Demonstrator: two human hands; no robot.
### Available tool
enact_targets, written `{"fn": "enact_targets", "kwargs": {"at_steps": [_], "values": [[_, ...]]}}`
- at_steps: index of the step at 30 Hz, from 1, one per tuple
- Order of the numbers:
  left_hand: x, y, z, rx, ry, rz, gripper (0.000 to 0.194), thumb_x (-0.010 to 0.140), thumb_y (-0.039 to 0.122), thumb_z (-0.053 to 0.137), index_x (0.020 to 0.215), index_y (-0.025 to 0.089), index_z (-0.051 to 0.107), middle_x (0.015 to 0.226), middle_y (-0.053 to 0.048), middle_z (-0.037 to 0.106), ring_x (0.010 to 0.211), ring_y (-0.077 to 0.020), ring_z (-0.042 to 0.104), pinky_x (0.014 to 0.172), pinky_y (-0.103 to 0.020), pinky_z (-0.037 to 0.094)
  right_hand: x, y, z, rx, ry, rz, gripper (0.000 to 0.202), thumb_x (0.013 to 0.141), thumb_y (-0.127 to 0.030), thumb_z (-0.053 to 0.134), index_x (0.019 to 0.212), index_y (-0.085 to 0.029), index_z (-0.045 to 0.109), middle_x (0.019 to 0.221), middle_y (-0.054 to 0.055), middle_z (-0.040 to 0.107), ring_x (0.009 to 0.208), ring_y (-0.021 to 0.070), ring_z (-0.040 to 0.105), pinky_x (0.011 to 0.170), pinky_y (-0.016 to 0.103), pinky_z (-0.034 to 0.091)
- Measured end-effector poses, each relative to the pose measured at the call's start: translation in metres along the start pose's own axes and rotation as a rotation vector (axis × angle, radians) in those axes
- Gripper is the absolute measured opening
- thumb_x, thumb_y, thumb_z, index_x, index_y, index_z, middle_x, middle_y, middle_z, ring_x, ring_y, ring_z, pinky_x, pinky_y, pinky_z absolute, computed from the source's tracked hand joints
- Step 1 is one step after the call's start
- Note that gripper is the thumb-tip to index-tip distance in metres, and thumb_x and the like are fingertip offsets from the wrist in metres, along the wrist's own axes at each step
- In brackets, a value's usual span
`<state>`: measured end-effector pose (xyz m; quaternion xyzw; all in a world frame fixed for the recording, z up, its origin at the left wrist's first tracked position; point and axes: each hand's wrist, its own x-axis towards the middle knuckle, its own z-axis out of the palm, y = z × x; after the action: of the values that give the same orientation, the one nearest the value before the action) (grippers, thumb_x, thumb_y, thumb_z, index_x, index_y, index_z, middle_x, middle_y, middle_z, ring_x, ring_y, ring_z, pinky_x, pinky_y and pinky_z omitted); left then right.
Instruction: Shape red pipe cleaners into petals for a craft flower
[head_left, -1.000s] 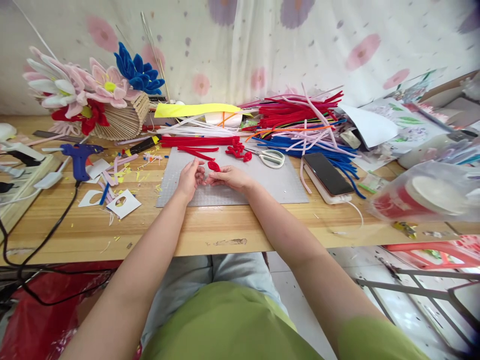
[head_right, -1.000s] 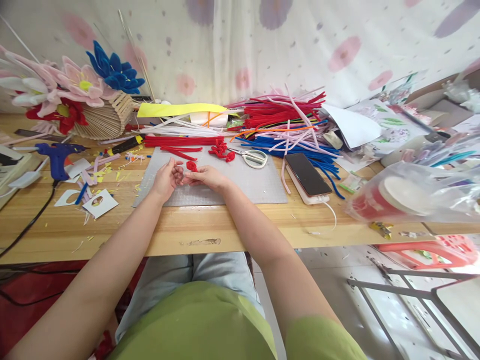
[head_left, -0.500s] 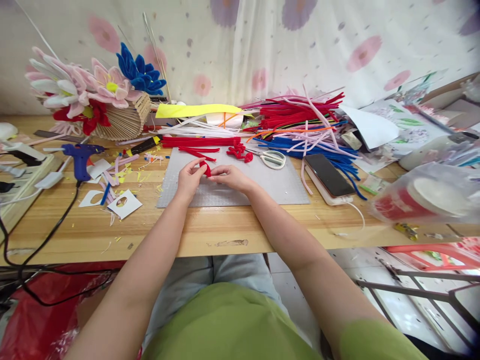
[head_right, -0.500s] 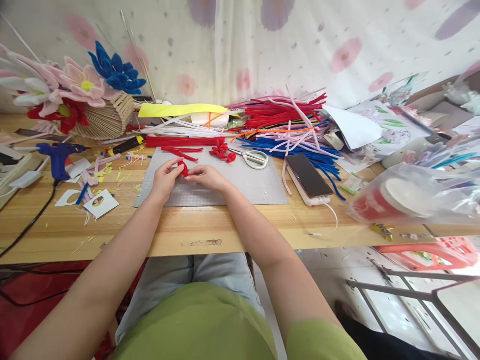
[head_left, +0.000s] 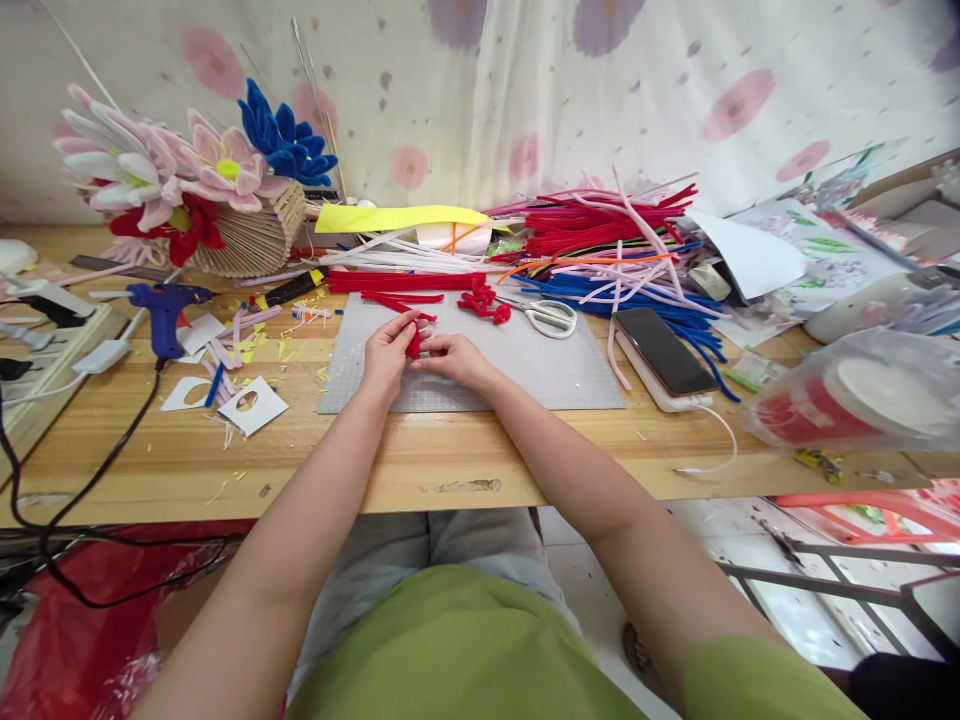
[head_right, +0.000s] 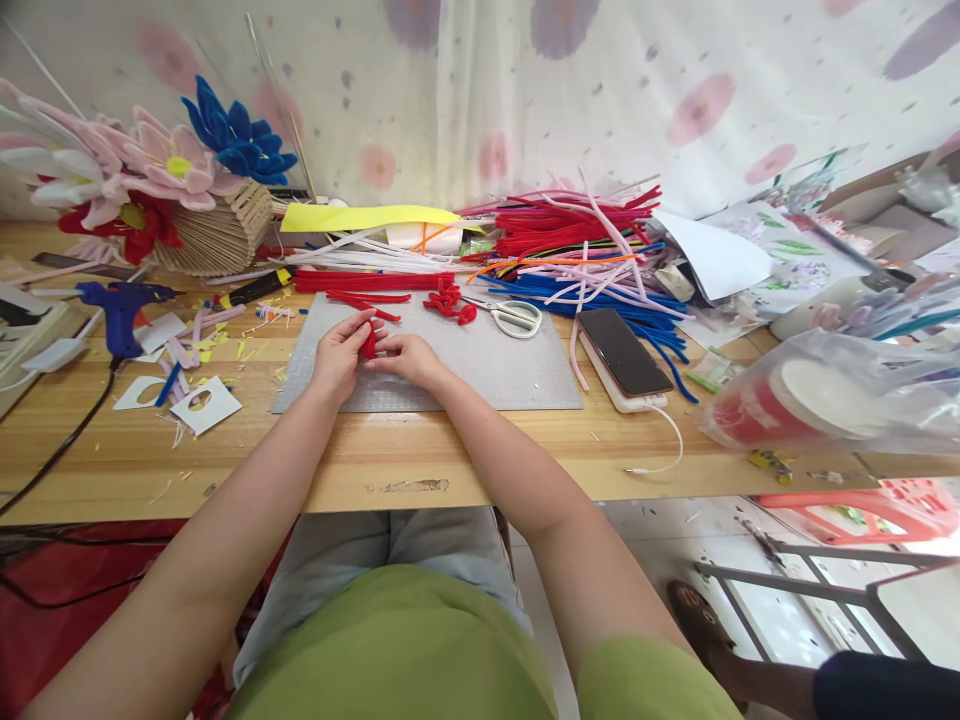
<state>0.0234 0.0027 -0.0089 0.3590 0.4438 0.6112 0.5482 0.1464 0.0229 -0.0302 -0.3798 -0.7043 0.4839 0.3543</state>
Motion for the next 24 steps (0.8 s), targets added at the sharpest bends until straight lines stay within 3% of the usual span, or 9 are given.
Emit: {"fn": "enact_targets", "kwargs": {"at_steps": [4, 8, 12, 16, 24], "values": [[0.003, -0.003, 0.001, -0.008, 0.024, -0.019, 0.02, 0.073, 0.021, 0.065, 0.092, 0.017, 0.066, 0.094, -0.005, 0.07, 0.073, -0.0118, 0.066, 0.07, -0.025, 0.052, 0.002, -0.001, 0.006, 0.064, 0.062, 0.082, 0.018, 0.063, -0.03, 0.07, 0.074, -0.016, 0.072, 0.076, -0.001, 0.066, 0.072, 0.0128, 0.055, 0.071, 0.024, 0.039], [0.004, -0.002, -0.003, -0.01, -0.057, -0.034, 0.021, 0.071, 0.021, 0.066, 0.092, 0.017, 0.067, 0.099, -0.006, 0.069, 0.085, -0.015, 0.067, 0.074, -0.026, 0.051, 0.0, -0.006, 0.004, 0.161, 0.079, 0.039, 0.017, 0.066, -0.03, 0.066, 0.071, -0.015, 0.069, 0.077, 0.0, 0.065, 0.076, 0.0127, 0.054, 0.073, 0.025, 0.04], [0.005, -0.001, -0.007, -0.011, -0.144, -0.072, 0.022, 0.069, 0.019, 0.067, 0.091, 0.015, 0.067, 0.098, -0.009, 0.07, 0.092, -0.0167, 0.065, 0.081, -0.029, 0.05, -0.006, -0.011, 0.002, 0.194, 0.031, 0.015, 0.023, 0.065, -0.037, 0.066, 0.069, -0.015, 0.063, 0.065, -0.003, 0.056, 0.065, 0.0095, 0.046, 0.065, 0.024, 0.037], [0.005, -0.004, -0.007, -0.045, -0.134, -0.052, 0.022, 0.069, 0.02, 0.067, 0.09, 0.015, 0.067, 0.101, -0.009, 0.069, 0.092, -0.0162, 0.065, 0.087, -0.032, 0.048, -0.006, -0.01, 0.004, 0.124, 0.005, 0.087, 0.03, 0.06, -0.043, 0.068, 0.063, -0.014, 0.061, 0.054, -0.006, 0.042, 0.056, 0.0069, 0.035, 0.057, 0.023, 0.029], [0.004, 0.0, -0.011, 0.117, -0.198, -0.052, 0.021, 0.059, 0.024, 0.068, 0.078, 0.016, 0.073, 0.084, -0.006, 0.072, 0.082, -0.0172, 0.064, 0.075, -0.027, 0.049, -0.007, -0.011, 0.002, 0.231, 0.087, 0.071, 0.027, 0.056, -0.039, 0.07, 0.064, -0.014, 0.067, 0.063, -0.002, 0.057, 0.065, 0.01, 0.046, 0.066, 0.025, 0.036]]}}
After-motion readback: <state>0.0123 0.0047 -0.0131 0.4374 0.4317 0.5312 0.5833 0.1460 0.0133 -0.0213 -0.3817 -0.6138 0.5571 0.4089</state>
